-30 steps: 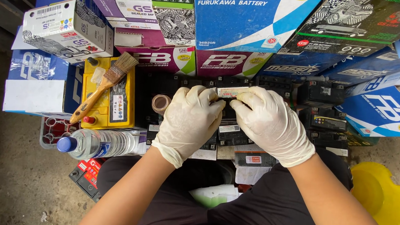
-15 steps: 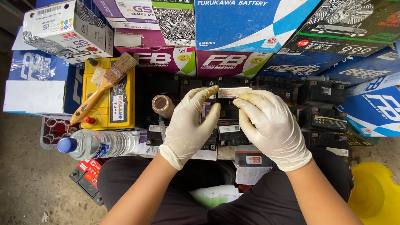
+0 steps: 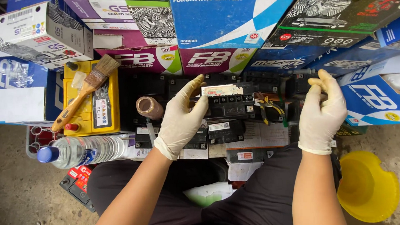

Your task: Cleaning battery terminals and organizing batteries in a workshop

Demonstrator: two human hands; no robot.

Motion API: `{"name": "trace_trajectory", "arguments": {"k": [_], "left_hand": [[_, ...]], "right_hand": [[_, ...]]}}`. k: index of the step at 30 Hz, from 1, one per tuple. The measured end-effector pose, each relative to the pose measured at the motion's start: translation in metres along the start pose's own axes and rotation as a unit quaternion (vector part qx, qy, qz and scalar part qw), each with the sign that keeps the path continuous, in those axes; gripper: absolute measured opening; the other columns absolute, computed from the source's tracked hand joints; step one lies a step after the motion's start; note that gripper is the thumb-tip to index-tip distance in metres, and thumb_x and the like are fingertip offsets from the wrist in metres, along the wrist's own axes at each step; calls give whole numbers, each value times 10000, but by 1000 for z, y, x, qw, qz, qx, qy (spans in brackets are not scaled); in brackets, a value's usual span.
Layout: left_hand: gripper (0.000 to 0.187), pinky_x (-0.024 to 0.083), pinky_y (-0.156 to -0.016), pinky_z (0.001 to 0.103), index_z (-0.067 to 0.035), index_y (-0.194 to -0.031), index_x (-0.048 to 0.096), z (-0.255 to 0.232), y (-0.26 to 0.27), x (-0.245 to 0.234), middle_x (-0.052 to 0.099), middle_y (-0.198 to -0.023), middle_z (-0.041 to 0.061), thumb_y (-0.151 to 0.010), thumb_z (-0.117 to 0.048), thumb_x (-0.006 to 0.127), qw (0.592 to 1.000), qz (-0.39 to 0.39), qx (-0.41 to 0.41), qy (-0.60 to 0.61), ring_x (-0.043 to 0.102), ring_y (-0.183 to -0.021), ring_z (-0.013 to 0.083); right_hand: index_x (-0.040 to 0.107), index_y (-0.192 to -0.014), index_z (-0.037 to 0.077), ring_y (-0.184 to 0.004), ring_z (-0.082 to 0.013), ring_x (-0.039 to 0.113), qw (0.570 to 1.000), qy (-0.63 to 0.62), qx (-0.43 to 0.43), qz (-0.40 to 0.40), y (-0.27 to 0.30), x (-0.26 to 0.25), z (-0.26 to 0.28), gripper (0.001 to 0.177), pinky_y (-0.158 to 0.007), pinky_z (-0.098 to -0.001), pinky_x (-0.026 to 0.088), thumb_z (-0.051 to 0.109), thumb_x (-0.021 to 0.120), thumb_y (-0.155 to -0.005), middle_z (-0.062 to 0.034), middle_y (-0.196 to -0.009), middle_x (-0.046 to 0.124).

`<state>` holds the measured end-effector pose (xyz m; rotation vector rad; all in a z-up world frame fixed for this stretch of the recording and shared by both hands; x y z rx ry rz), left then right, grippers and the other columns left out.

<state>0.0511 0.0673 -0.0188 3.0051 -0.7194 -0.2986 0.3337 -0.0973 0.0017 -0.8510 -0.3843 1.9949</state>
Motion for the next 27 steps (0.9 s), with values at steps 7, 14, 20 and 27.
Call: {"name": "trace_trajectory", "arguments": {"k": [7, 14, 20, 27], "left_hand": [[370, 476, -1145, 329, -14, -1381, 584, 27, 10, -24, 653, -1378, 136, -1033, -54, 465, 985, -116, 128, 10, 626, -1281, 218], [498, 603, -956, 359, -91, -1388, 621, 93, -26, 15, 676, -1262, 119, -908, 40, 620, 843, -97, 154, -506, 653, -1212, 275], [269, 642, -821, 413, -106, -1217, 690, 168, -75, 35, 731, -990, 112, -949, -102, 675, 778, -131, 186, -586, 735, -975, 314], [114, 630, -567, 466, -203, -1022, 708, 136, -71, 12, 701, -707, 79, -963, -293, 672, 798, -109, 161, -571, 740, -645, 327]], "right_hand": [[603, -1365, -73, -1034, -257, 676, 998, -33, 52, 24, 15, 23, -16, 322, -959, -359, 529, -49, 514, -1057, -193, -1090, 703], [680, -1341, 27, -960, -233, 679, 995, -11, 64, 73, 30, 54, -10, 353, -826, -348, 524, -37, 602, -1003, -143, -1019, 737], [709, -1313, 33, -981, -283, 704, 994, -5, 35, 105, 35, 67, 1, 359, -804, -353, 539, -46, 634, -971, -149, -1018, 745], [716, -1297, 17, -962, -318, 709, 993, -33, 16, 109, 30, 69, 13, 351, -797, -383, 557, -67, 644, -963, -175, -1011, 736]]}}
Point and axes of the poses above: each hand's wrist, its own y-axis away from the middle knuckle, its own x-axis out of the palm, z = x × y, the point moved 9 cm from there along -y, towards the middle knuckle
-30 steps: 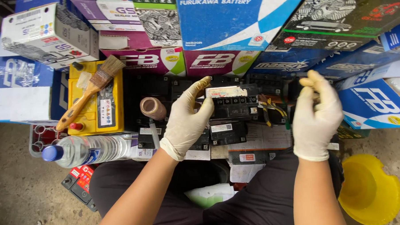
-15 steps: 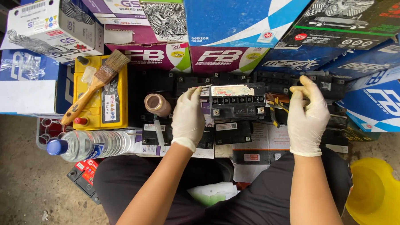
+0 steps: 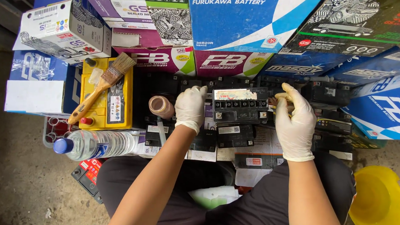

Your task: Cleaning battery terminals and organizing batteries in a workshop

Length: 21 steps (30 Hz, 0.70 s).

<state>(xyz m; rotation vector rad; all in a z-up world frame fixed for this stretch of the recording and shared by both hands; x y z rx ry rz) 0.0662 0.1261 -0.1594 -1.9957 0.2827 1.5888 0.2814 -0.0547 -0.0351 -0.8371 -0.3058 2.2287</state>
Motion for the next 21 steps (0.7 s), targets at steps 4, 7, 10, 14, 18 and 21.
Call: {"name": "trace_trajectory", "arguments": {"k": [4, 7, 10, 14, 18, 21], "left_hand": [[180, 650, -710, 346, -212, -1145, 750, -3, 2, -86, 763, -933, 41, -989, -171, 668, 991, -55, -37, 114, 767, -846, 239], [207, 616, -818, 335, -187, -1148, 776, -11, 14, -165, 752, -1033, 28, -955, -127, 733, 956, -196, -65, 208, 739, -944, 218], [271, 597, -813, 358, -187, -1156, 776, -38, 25, -214, 731, -1029, 44, -931, -37, 748, 934, -274, 4, 230, 714, -936, 252], [272, 574, -817, 385, -245, -1134, 773, -69, 19, -221, 722, -1062, 0, -907, -94, 779, 938, -267, 96, 199, 701, -983, 242], [268, 584, -822, 380, -248, -1085, 776, -91, 20, -203, 717, -1041, 7, -864, -96, 797, 942, -250, 143, 172, 704, -993, 245], [228, 594, -832, 408, -192, -1055, 774, -94, 27, -212, 708, -1029, 37, -866, -66, 783, 941, -243, 138, 192, 708, -1008, 270]], "right_hand": [[721, -1290, 22, -940, -300, 713, 1000, -13, 7, -6, 1, -2, 3, 341, -781, -378, 563, -60, 645, -968, -161, -1003, 737], [713, -1295, 13, -931, -281, 709, 999, -37, 15, -12, 2, -4, 7, 322, -785, -373, 563, -47, 617, -993, -162, -1009, 735], [709, -1291, -10, -899, -258, 702, 998, -60, 20, -12, 7, -4, 12, 304, -772, -363, 569, -49, 604, -1008, -172, -1003, 732], [695, -1295, -26, -926, -254, 699, 997, -80, 4, -17, 7, -5, 21, 277, -770, -361, 574, -15, 583, -1042, -196, -1026, 726], [635, -1335, -40, -1006, -269, 666, 989, -149, 15, -11, 9, -10, 44, 307, -841, -353, 551, 118, 473, -1127, -220, -1056, 709], [573, -1406, -57, -1124, -264, 616, 980, -198, 24, 17, 12, -7, 56, 490, -915, -363, 532, 307, 390, -1133, -218, -1170, 673]]}}
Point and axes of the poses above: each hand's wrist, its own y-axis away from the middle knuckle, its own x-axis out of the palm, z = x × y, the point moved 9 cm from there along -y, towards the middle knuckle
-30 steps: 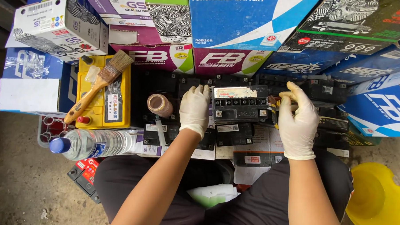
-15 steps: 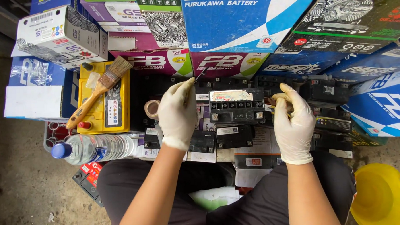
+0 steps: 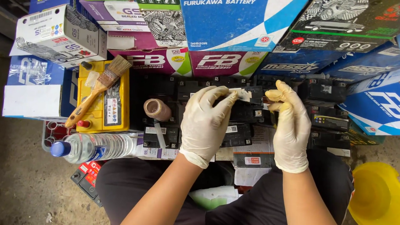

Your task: Cleaning battery terminals and organizing batteries in a workshop

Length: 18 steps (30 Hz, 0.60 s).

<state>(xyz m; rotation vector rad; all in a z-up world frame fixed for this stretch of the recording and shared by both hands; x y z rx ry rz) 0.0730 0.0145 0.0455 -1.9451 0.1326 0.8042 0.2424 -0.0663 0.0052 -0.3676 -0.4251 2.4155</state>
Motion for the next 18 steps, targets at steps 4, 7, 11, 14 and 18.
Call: {"name": "trace_trajectory", "arguments": {"k": [4, 7, 11, 14, 18], "left_hand": [[159, 604, -872, 414, -157, -1026, 771, -5, -2, -1, 704, -1052, 68, -889, -78, 771, 1000, 0, -5, 22, 706, -1045, 296], [190, 612, -908, 471, -86, -1068, 766, -15, -8, -7, 713, -1057, 142, -885, -35, 764, 998, 20, -12, 52, 715, -1053, 364], [299, 563, -1021, 490, -46, -1173, 735, -23, -1, -10, 716, -1156, 168, -884, -116, 768, 999, 32, -25, 30, 697, -1160, 372], [346, 549, -1044, 475, -34, -1208, 719, -23, 4, -10, 718, -1200, 163, -893, -173, 762, 999, 45, -28, 10, 689, -1195, 352], [367, 550, -1035, 462, -20, -1205, 715, -22, 8, -13, 707, -1206, 164, -885, -190, 769, 998, 50, -23, -10, 678, -1207, 348]], "right_hand": [[582, -1405, -24, -1267, -303, 593, 996, 52, -53, 41, -4, 20, 20, 370, -1016, -410, 513, 165, 525, -1092, -189, -1358, 602], [663, -1300, -47, -1219, -346, 630, 991, 110, -60, 45, -6, 28, 23, 345, -996, -421, 530, 53, 733, -977, -191, -1267, 624], [674, -1308, -2, -1161, -277, 644, 992, 124, -20, 12, -6, 25, 10, 372, -953, -367, 547, 24, 773, -951, -146, -1253, 621], [647, -1358, 54, -1179, -216, 601, 994, 113, 6, 4, -9, 25, 8, 447, -953, -323, 524, 39, 781, -932, -93, -1298, 576], [586, -1426, 95, -1248, -164, 516, 997, 60, 48, 8, -11, 27, 3, 541, -988, -292, 490, 57, 776, -920, -45, -1370, 491]]}}
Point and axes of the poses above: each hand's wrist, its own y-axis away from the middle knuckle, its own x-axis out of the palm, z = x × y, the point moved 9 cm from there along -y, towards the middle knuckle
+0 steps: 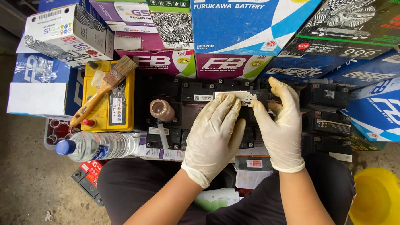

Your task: Cleaning battery terminals and organizing batteries in a workshop

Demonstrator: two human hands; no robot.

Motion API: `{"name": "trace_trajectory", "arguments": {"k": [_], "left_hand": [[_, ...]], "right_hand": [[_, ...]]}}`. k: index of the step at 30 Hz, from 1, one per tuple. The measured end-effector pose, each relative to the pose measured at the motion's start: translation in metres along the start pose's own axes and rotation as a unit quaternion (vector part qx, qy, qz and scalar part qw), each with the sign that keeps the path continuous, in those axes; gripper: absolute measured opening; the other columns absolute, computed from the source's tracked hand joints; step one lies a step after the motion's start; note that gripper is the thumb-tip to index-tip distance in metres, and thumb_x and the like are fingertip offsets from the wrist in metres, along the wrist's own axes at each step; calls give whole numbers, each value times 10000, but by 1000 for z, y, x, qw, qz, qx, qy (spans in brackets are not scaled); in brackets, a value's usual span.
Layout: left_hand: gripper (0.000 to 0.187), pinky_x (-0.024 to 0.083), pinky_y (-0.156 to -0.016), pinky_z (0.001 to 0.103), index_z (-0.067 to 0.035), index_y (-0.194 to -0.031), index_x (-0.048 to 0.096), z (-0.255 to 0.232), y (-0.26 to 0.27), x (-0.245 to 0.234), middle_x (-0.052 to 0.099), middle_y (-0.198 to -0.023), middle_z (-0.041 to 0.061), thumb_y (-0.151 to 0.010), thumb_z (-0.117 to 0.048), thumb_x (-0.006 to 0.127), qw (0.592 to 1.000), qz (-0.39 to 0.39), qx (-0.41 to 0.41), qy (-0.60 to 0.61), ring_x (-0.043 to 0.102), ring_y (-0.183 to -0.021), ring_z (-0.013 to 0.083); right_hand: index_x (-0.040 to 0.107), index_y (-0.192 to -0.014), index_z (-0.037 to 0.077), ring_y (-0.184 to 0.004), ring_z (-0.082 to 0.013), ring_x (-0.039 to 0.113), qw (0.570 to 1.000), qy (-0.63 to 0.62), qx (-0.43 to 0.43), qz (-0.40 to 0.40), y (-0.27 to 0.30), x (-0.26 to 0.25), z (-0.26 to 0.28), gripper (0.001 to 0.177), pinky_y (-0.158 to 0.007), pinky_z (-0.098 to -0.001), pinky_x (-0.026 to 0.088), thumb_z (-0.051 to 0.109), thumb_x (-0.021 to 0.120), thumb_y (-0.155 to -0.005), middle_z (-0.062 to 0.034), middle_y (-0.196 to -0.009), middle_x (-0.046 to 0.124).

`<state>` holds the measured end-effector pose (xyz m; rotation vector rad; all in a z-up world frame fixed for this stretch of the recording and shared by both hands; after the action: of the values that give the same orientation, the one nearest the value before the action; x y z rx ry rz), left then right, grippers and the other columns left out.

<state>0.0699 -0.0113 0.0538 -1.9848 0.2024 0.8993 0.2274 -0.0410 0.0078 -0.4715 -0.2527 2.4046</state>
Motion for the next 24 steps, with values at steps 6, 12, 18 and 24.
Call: {"name": "trace_trajectory", "arguments": {"k": [6, 12, 18, 24], "left_hand": [[413, 502, -1088, 481, -55, -1242, 709, 1, 9, 2, 699, -1268, 139, -893, -268, 767, 1000, 24, 3, 2, 657, -1256, 327], [532, 455, -1112, 553, -39, -1329, 647, 2, 17, 6, 642, -1385, 170, -884, -299, 778, 998, 59, -8, 21, 608, -1314, 364], [750, 245, -1261, 528, -85, -1522, 492, 23, 57, -16, 446, -1604, 165, -866, -218, 830, 997, 12, -39, 72, 306, -1546, 379], [522, 451, -1238, 471, 17, -1426, 491, 92, 114, -65, 496, -1424, 202, -942, 4, 688, 975, -84, -165, 126, 513, -1393, 372]], "right_hand": [[566, -1459, 121, -1270, -108, 477, 996, -55, 67, 32, -4, 9, -13, 563, -1048, -277, 449, 31, 717, -924, -7, -1343, 527], [566, -1452, 92, -1278, -116, 492, 973, -175, 145, 39, -1, 20, -26, 551, -1053, -288, 446, -19, 665, -921, -47, -1360, 564], [549, -1453, 99, -1281, -113, 481, 976, -160, 145, 21, 5, 19, -29, 535, -1090, -283, 423, 16, 672, -939, -52, -1398, 574], [362, -1532, 20, -1487, -312, 406, 999, 1, -14, -33, 15, -1, 12, 500, -1235, -447, 333, 57, 519, -1058, -191, -1582, 411]]}}
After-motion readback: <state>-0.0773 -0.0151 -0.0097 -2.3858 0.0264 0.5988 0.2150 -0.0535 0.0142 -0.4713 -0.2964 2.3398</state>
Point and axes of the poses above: each hand's wrist, its own y-axis away from the middle knuckle, its own x-axis out of the palm, z = x × y, the point moved 9 cm from there along -y, towards the middle knuckle
